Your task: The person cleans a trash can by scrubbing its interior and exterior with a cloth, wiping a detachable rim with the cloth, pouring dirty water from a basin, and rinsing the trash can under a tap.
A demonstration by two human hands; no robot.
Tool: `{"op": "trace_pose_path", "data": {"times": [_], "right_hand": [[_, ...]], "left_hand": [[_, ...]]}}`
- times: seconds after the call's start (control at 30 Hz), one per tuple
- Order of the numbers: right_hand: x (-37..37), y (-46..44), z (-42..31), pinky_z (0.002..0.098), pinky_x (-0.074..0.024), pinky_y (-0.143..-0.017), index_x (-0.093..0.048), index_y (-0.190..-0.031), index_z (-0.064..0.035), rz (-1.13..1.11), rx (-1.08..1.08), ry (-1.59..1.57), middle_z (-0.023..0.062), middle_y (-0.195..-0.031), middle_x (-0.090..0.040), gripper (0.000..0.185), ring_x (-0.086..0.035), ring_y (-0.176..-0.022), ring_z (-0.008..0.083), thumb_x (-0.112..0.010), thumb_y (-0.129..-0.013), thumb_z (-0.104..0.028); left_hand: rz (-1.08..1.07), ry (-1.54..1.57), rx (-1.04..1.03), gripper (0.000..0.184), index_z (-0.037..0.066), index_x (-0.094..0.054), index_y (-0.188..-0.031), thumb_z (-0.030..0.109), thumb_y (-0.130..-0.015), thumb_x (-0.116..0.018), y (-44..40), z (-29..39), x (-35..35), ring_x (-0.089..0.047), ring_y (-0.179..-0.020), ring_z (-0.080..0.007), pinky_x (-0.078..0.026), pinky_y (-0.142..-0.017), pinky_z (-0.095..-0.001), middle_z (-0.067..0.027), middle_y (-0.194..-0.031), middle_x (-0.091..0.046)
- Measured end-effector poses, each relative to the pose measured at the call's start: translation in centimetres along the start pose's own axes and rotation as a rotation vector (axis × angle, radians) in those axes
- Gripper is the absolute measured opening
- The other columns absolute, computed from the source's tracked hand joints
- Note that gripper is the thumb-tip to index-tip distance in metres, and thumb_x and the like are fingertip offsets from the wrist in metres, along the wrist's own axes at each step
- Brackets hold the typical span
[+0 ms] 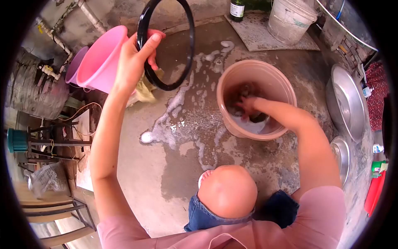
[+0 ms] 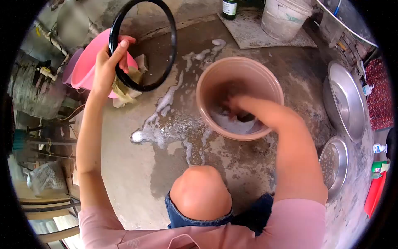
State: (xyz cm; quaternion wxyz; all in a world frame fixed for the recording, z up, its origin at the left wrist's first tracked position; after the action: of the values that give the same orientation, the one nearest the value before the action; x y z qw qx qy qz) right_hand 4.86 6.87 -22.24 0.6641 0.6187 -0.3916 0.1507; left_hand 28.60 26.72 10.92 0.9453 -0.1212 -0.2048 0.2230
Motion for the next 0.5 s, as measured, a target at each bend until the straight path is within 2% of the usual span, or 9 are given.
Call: {"op": "trace_pose_path", "data": {"times": [0.07, 0.13, 0.17, 0.2, 0.3, 0.37, 0.4, 0.43, 0.5], "right_hand": [[-2.7, 0.6, -0.6, 0.0509, -0.0317, -0.096, -0.015, -0.139, -0.0225, -0.094, 0.176, 0.196, 0.0242, -0.137, -0.02, 0.1, -0.039, -0.116, 0.044, -0.071, -0.06, -0.046], [-6.6, 0.0, 2.0, 0.0487, -0.0356, -0.094, -0.027, -0.135, -0.0201, -0.242, 0.263, 0.506, 0.0239, -0.133, -0.03, 0.088, -0.045, -0.11, 0.042, -0.071, -0.06, -0.037], [-7.5, -0.1, 3.2, 0.0443, -0.0423, -0.087, -0.043, -0.125, -0.0164, -0.293, 0.256, 0.474, 0.0201, -0.121, -0.046, 0.069, -0.052, -0.103, 0.037, -0.068, -0.062, -0.028], [-12.0, -3.1, 6.9, 0.0408, -0.0461, -0.079, -0.054, -0.111, -0.0127, -0.26, 0.364, 0.463, 0.0161, -0.105, -0.057, 0.048, -0.056, -0.096, 0.0328, -0.064, -0.064, -0.023], [-2.7, 4.4, 3.2, 0.0401, -0.0464, -0.078, -0.056, -0.106, -0.0114, -0.319, 0.025, 0.082, 0.0143, -0.099, -0.06, 0.042, -0.057, -0.093, 0.0311, -0.064, -0.068, -0.025], [5.8, 12.6, -0.3, 0.0398, -0.0474, -0.076, -0.053, -0.114, -0.0112, 0.065, -0.004, -0.27, 0.0153, -0.094, -0.062, 0.047, -0.059, -0.09, 0.0306, -0.061, -0.073, -0.032], [7.8, 14.8, -0.4, 0.0393, -0.047, -0.077, -0.053, -0.114, -0.0102, 0.291, 0.059, -0.336, 0.0157, -0.096, -0.061, 0.047, -0.059, -0.09, 0.0308, -0.06, -0.075, -0.035], [9.5, 16.7, -0.1, 0.0389, -0.0466, -0.077, -0.053, -0.114, -0.0091, 0.519, 0.118, -0.402, 0.0161, -0.098, -0.061, 0.047, -0.059, -0.09, 0.031, -0.059, -0.077, -0.037], [13.3, 20.5, -0.9, 0.0379, -0.0457, -0.078, -0.053, -0.111, -0.0075, 0.972, 0.077, -0.536, 0.0165, -0.096, -0.059, 0.043, -0.058, -0.089, 0.0316, -0.057, -0.08, -0.037]], "left_hand": [[-0.01, 0.05, 0.035, 0.031, -0.001, -0.057, -0.094, 0.029, -0.086, -0.057, 0.4, -0.5, 0.4, -0.045, -0.047, -0.0063, -0.038, -0.045, -0.0205, 0.0021, -0.055, -0.044], [-0.032, 0.031, 0.043, 0.03, -0.001, -0.057, -0.095, 0.028, -0.086, -0.056, 1.1, -0.3, 0.5, -0.045, -0.047, -0.0062, -0.039, -0.045, -0.0209, 0.002, -0.057, -0.045], [-0.064, 0.055, 0.052, 0.029, -0.001, -0.056, -0.097, 0.026, -0.087, -0.056, 1.1, -0.9, 0.5, -0.045, -0.048, -0.0059, -0.04, -0.045, -0.0209, 0.0021, -0.057, -0.045], [-0.08, 0.067, 0.064, 0.029, -0.001, -0.055, -0.098, 0.026, -0.086, -0.057, 1.2, -1.1, 0.2, -0.045, -0.049, -0.0058, -0.04, -0.045, -0.0209, 0.0023, -0.058, -0.045], [-0.106, 0.022, 0.032, 0.029, 0.001, -0.052, -0.101, 0.025, -0.086, -0.057, 0.9, -1.5, -0.8, -0.047, -0.049, -0.0067, -0.04, -0.046, -0.0224, 0.002, -0.058, -0.046], [-0.115, -0.143, 0.003, 0.03, 0.002, -0.05, -0.101, 0.025, -0.084, -0.059, 0.2, -1.3, -1.6, -0.049, -0.047, -0.009, -0.04, -0.046, -0.026, -0.0015, -0.06, -0.05], [-0.143, -0.257, 0.001, 0.031, 0.001, -0.047, -0.105, 0.023, -0.087, -0.057, -0.2, -0.5, -2.3, -0.046, -0.048, -0.0065, -0.04, -0.046, -0.0232, 0.0011, -0.061, -0.044], [-0.152, -0.335, -0.033, 0.028, 0.001, -0.048, -0.098, 0.025, -0.086, -0.056, -0.9, -0.9, -3.0, -0.047, -0.046, -0.0076, -0.039, -0.045, -0.0245, -0.0002, -0.06, -0.046], [-0.213, -0.375, -0.001, 0.026, 0.002, -0.047, -0.091, 0.026, -0.087, -0.056, -1.9, -1.0, -4.5, -0.047, -0.044, -0.0088, -0.038, -0.044, -0.0257, -0.0006, -0.058, -0.046]]}}
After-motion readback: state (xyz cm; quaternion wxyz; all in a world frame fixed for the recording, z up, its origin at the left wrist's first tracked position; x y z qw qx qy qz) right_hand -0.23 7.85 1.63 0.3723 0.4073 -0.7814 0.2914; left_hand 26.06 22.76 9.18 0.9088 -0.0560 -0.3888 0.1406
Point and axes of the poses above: each hand's wrist, its own y-axis away from the middle knuckle, its own x-axis out of the back of the hand, z = x × y, the point moved 2 cm from there along -y, towards the middle knuckle
